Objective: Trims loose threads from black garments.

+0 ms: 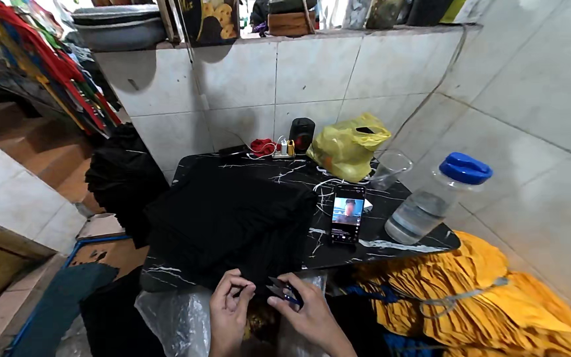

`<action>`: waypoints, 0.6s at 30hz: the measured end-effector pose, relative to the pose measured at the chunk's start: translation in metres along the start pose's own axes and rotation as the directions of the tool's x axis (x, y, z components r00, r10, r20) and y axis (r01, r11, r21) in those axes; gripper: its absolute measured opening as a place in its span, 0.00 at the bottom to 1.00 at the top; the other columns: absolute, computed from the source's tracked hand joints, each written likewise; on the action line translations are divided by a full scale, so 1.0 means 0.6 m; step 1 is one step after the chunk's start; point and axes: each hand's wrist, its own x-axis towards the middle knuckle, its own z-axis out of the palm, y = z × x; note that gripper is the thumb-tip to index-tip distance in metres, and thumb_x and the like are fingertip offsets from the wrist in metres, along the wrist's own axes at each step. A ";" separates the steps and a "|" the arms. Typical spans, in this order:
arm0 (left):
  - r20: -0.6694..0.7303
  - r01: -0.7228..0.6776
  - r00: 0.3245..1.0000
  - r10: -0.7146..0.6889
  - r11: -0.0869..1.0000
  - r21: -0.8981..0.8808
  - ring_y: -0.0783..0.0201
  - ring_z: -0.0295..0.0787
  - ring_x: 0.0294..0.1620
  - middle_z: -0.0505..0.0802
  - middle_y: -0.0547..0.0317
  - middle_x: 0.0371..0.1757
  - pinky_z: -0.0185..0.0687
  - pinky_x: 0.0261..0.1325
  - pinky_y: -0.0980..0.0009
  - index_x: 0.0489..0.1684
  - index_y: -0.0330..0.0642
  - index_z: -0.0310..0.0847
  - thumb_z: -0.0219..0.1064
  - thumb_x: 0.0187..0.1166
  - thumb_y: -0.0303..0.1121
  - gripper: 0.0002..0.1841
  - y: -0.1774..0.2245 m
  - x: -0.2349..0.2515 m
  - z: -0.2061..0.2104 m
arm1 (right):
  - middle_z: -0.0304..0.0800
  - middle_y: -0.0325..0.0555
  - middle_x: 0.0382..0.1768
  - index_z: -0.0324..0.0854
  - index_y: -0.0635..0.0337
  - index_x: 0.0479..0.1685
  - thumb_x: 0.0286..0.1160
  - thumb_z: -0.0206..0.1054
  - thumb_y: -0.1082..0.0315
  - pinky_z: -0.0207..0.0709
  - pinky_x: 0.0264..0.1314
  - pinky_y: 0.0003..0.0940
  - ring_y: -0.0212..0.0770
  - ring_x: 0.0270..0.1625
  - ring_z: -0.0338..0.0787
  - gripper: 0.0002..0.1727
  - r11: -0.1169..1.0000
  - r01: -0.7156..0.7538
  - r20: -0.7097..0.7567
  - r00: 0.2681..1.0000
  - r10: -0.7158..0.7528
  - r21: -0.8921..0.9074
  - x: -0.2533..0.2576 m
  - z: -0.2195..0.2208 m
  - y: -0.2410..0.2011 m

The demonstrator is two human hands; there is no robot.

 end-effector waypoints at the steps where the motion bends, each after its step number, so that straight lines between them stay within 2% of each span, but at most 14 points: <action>1: 0.012 -0.003 1.000 0.003 1.000 0.003 0.67 0.92 0.45 0.91 0.55 0.50 0.94 0.44 0.74 0.35 0.38 0.89 0.76 0.70 0.24 0.03 0.000 0.001 0.000 | 0.90 0.37 0.34 0.87 0.52 0.58 0.77 0.70 0.39 0.84 0.39 0.33 0.31 0.33 0.86 0.27 1.000 0.018 0.008 1.000 -0.018 -0.006 -0.001 -0.002 -0.003; 6: 0.081 -0.023 0.996 0.021 0.999 0.030 0.68 0.92 0.49 0.90 0.52 0.54 0.95 0.43 0.76 0.34 0.37 0.91 0.79 0.66 0.24 0.04 0.000 -0.008 0.010 | 0.89 0.38 0.29 0.88 0.55 0.50 0.79 0.68 0.41 0.81 0.33 0.31 0.31 0.28 0.84 0.24 0.996 0.059 -0.036 0.997 -0.061 -0.061 -0.001 0.009 -0.023; 9: 0.097 -0.014 0.995 0.011 0.999 0.031 0.66 0.93 0.49 0.89 0.49 0.55 0.96 0.42 0.75 0.34 0.36 0.91 0.80 0.65 0.23 0.05 0.000 -0.011 0.008 | 0.90 0.38 0.30 0.88 0.55 0.52 0.80 0.68 0.44 0.82 0.33 0.32 0.32 0.28 0.85 0.22 0.989 0.081 -0.093 0.991 -0.093 -0.126 0.000 0.021 -0.024; 13: 0.115 -0.010 0.993 0.005 0.999 0.038 0.65 0.94 0.49 0.89 0.48 0.56 0.96 0.42 0.74 0.34 0.35 0.91 0.80 0.65 0.23 0.05 -0.002 -0.014 0.005 | 0.92 0.42 0.32 0.86 0.58 0.54 0.81 0.67 0.53 0.84 0.30 0.35 0.35 0.28 0.88 0.18 0.972 0.145 -0.069 0.985 -0.160 -0.183 0.003 0.026 -0.035; 16: 0.113 -0.023 0.993 0.019 0.999 0.027 0.67 0.92 0.50 0.90 0.51 0.56 0.94 0.46 0.75 0.34 0.37 0.90 0.79 0.67 0.25 0.05 -0.004 -0.012 0.003 | 0.94 0.42 0.33 0.88 0.58 0.51 0.87 0.59 0.55 0.87 0.30 0.38 0.37 0.30 0.93 0.18 0.954 0.182 -0.090 0.974 -0.208 -0.237 0.005 0.030 -0.040; 18: 0.123 -0.012 0.992 0.012 1.000 0.002 0.69 0.91 0.51 0.90 0.56 0.56 0.93 0.49 0.76 0.36 0.39 0.90 0.79 0.69 0.28 0.05 -0.004 -0.011 -0.002 | 0.93 0.40 0.31 0.89 0.57 0.50 0.89 0.58 0.51 0.86 0.30 0.35 0.35 0.29 0.91 0.20 0.974 0.119 -0.175 0.972 -0.154 -0.194 0.007 0.033 -0.042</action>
